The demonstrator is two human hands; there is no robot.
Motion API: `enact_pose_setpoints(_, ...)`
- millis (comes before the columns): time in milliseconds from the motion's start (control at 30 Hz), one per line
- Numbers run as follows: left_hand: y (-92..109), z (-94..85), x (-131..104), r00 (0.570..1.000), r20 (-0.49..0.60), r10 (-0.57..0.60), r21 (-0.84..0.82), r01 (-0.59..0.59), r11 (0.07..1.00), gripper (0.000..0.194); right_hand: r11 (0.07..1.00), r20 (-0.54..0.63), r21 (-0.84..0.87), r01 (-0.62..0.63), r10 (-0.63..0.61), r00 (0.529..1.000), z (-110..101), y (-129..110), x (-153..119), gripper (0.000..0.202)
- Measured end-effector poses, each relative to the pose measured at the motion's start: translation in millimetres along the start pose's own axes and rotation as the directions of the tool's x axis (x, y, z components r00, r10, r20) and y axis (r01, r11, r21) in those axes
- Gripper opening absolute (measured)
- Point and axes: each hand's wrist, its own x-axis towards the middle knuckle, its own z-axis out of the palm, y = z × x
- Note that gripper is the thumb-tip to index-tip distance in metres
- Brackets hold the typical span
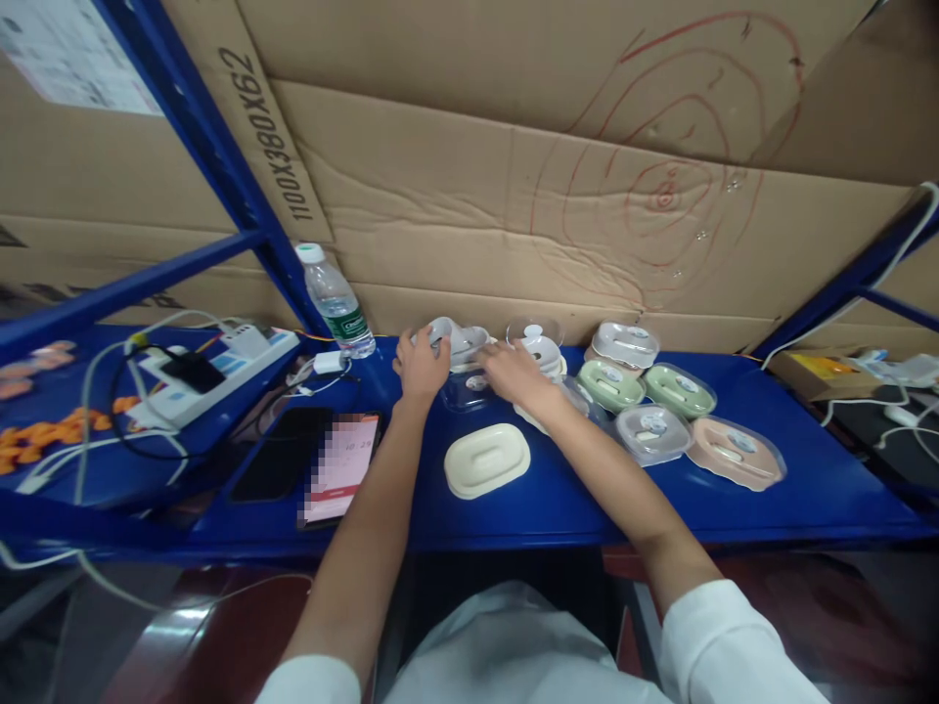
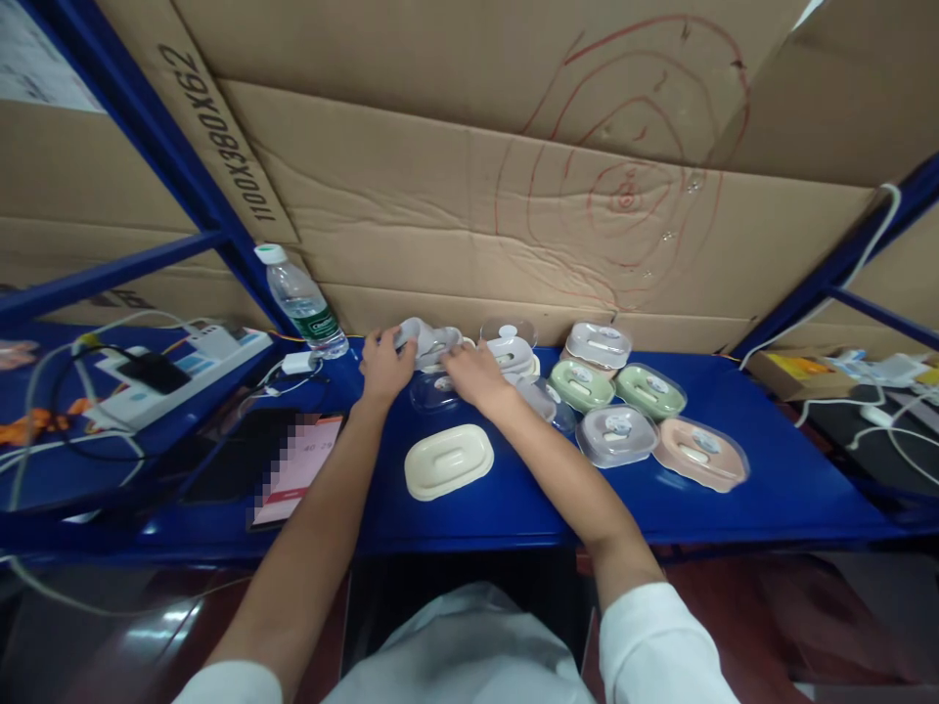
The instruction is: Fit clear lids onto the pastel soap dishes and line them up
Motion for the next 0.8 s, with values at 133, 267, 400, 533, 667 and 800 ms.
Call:
enact_pose_setpoints(133,2,0.5,0,0.998,-0.010,0.054,0.012,-0.054,0.998,0.049,0.999,-0.056,0.040,0.018,-0.016,0.998,-36,16,-16,0.039)
enact_pose_setpoints(267,11,-12.1,-2,0.988,0.006,0.154,-0.028,-0.154,0.988,0.051,0.990,-0.245,0.140,0.013,0.022,0.969,-68,34,-54,0.040)
enact_pose_setpoints(400,15,-34.3,-40,0.935,0.105,0.338,-0.122,-0.325,0.938,0.040,0.988,-0.163,0.076,-0.135,0.146,0.976,-57,51,-98,0.042)
enact_pose_setpoints(533,7,-47.0,-108,0.735,0.392,0.553,-0.158,-0.538,0.828,0.045,0.961,-0.004,-0.052,-0.271,0.271,0.963,-17,61,-118,0.050)
enact_pose_setpoints(667,-7,-45.2,-154,0.661,0.520,0.541,-0.113,-0.575,0.810,0.062,0.965,-0.025,-0.043,-0.260,0.259,0.966,13,62,-119,0.062)
enact_pose_setpoints(800,-12,-46.9,-163,0.642,0.533,0.551,-0.069,-0.616,0.785,0.055,0.984,-0.083,0.030,-0.176,0.178,0.980,30,63,-119,0.060)
